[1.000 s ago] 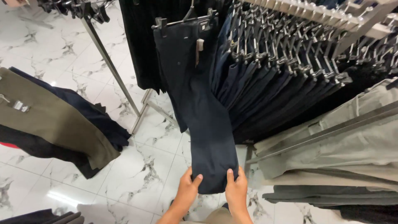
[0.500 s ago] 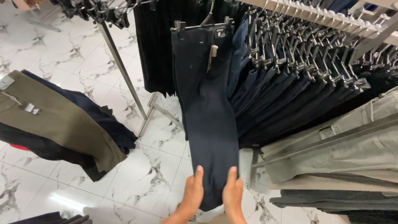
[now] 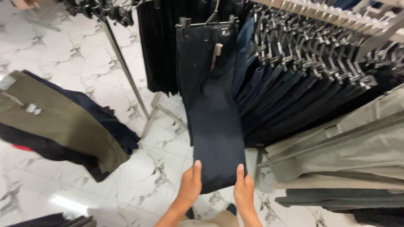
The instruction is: The person picks up a pair of dark pants from a pile, unfolds them, and places them on a hanger. They then hang the pants on a clothing rack among other garments. The person repeats this process with another pair of pants, ensuring they are properly aligned on the rack.
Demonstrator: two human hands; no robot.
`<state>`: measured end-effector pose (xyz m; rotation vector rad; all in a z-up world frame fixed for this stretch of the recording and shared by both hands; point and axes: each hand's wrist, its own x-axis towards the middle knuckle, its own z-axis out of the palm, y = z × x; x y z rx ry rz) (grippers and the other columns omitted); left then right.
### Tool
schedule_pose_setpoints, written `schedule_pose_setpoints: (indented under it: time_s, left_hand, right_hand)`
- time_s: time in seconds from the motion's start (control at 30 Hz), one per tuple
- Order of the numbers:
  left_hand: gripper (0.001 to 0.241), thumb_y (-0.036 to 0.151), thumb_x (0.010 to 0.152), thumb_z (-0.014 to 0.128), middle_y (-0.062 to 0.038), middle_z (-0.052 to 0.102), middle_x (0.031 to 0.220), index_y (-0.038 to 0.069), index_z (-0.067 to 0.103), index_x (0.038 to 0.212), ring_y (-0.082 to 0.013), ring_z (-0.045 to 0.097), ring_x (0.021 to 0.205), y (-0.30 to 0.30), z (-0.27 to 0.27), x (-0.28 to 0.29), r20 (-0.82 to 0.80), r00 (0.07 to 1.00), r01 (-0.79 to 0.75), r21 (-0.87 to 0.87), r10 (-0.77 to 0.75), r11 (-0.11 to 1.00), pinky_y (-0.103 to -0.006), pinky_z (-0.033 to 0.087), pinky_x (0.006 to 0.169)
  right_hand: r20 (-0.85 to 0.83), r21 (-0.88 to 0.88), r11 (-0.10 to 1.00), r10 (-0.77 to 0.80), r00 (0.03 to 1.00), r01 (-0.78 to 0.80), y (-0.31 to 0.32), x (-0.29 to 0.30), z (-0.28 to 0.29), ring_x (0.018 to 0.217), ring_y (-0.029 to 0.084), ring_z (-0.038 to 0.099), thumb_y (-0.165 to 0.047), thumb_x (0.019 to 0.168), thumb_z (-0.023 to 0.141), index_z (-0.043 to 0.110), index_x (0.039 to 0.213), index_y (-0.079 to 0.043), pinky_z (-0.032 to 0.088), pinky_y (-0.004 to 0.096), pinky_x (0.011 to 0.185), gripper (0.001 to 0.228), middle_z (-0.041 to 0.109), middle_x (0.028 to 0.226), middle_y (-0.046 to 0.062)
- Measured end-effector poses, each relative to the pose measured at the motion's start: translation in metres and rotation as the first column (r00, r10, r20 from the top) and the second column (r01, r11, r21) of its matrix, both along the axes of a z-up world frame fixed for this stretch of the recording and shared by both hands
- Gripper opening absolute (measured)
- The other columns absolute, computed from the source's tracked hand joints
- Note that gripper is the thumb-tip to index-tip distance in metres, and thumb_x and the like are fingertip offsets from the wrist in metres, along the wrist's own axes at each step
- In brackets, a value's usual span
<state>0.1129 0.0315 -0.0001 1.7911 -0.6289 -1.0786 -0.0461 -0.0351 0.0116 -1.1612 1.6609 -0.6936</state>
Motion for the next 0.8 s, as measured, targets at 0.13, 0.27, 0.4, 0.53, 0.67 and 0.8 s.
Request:
schedule_pose_setpoints:
  time_s: [0.13, 0.27, 0.4, 0.53, 0.67, 0.8]
  left_hand:
    - [0.034, 0.042, 0.103, 0.05, -0.003, 0.051, 0.072, 0.013, 0.063, 0.113, -0.0135, 0.046, 0.056, 0.0, -0.015, 0.007, -0.293, 0.955, 0.059, 0.018, -0.051, 0.998, -0.03, 0.039, 0.057]
    - [0.019, 0.01, 0.082, 0.06, -0.006, 0.071, 0.096, 0.006, 0.067, 0.099, -0.0189, 0.064, 0.087, -0.013, -0.003, 0.007, -0.599, 0.733, -0.305, 0.133, 0.322, 0.943, -0.0305, 0.048, 0.08]
    - [0.065, 0.042, 0.093, 0.057, -0.014, 0.069, 0.141, -0.005, 0.065, 0.138, -0.0212, 0.064, 0.133, -0.016, 0.078, -0.008, -0.659, 0.702, -0.174, 0.209, 0.271, 0.962, -0.0311, 0.044, 0.116]
    - [0.067, 0.054, 0.096, 0.051, -0.009, 0.072, 0.107, -0.007, 0.07, 0.114, -0.0193, 0.065, 0.103, -0.019, 0.051, -0.01, -0.406, 0.858, -0.197, 0.304, 0.314, 0.932, -0.0319, 0.05, 0.094]
    - [0.068, 0.066, 0.097, 0.043, -0.01, 0.061, 0.1, 0.001, 0.059, 0.107, -0.0226, 0.059, 0.092, -0.015, 0.045, -0.013, -0.287, 0.928, -0.121, 0.367, 0.236, 0.922, -0.0339, 0.043, 0.083]
    - [0.062, 0.06, 0.105, 0.042, 0.002, 0.025, 0.06, 0.016, 0.018, 0.068, -0.015, 0.032, 0.057, -0.012, 0.008, 0.0, -0.121, 0.966, -0.207, 0.159, 0.227, 0.965, -0.0372, 0.032, 0.059]
  right_hand:
    - [-0.055, -0.054, 0.993, 0.099, 0.994, -0.102, 0.004, 0.002, -0.002, 0.097, 0.016, 0.068, -0.04, 0.098, 0.052, 0.068, 0.132, -0.012, 0.05, 0.03, 0.088, 0.047, 0.076, 0.102, 0.005]
    - [0.215, 0.111, 0.994, -0.026, 0.976, 0.002, 0.009, 0.024, 0.045, 0.098, 0.019, 0.058, -0.021, 0.094, 0.047, 0.065, 0.132, -0.007, 0.043, 0.031, 0.084, 0.044, 0.067, 0.113, 0.006]
    - [0.404, 0.221, 0.962, -0.241, 0.883, 0.162, 0.02, 0.051, 0.073, 0.119, 0.023, 0.065, -0.031, 0.096, 0.053, 0.07, 0.125, 0.007, 0.048, 0.035, 0.105, 0.051, 0.074, 0.127, 0.016]
    - [0.195, 0.087, 0.991, -0.118, 0.974, 0.103, 0.011, 0.043, 0.041, 0.108, 0.017, 0.062, -0.053, 0.1, 0.041, 0.073, 0.119, 0.001, 0.049, 0.034, 0.099, 0.066, 0.075, 0.116, 0.009]
    - [0.118, 0.132, 0.988, -0.098, 0.988, 0.082, 0.011, 0.034, 0.02, 0.085, 0.023, 0.054, -0.051, 0.106, 0.041, 0.056, 0.095, -0.006, 0.044, 0.04, 0.074, 0.048, 0.058, 0.09, 0.008]
    - [0.15, 0.044, 0.995, -0.1, 0.984, 0.094, -0.004, 0.014, -0.009, 0.068, 0.018, 0.043, -0.051, 0.103, 0.052, 0.051, 0.07, -0.008, 0.038, 0.035, 0.066, 0.054, 0.045, 0.068, 0.001]
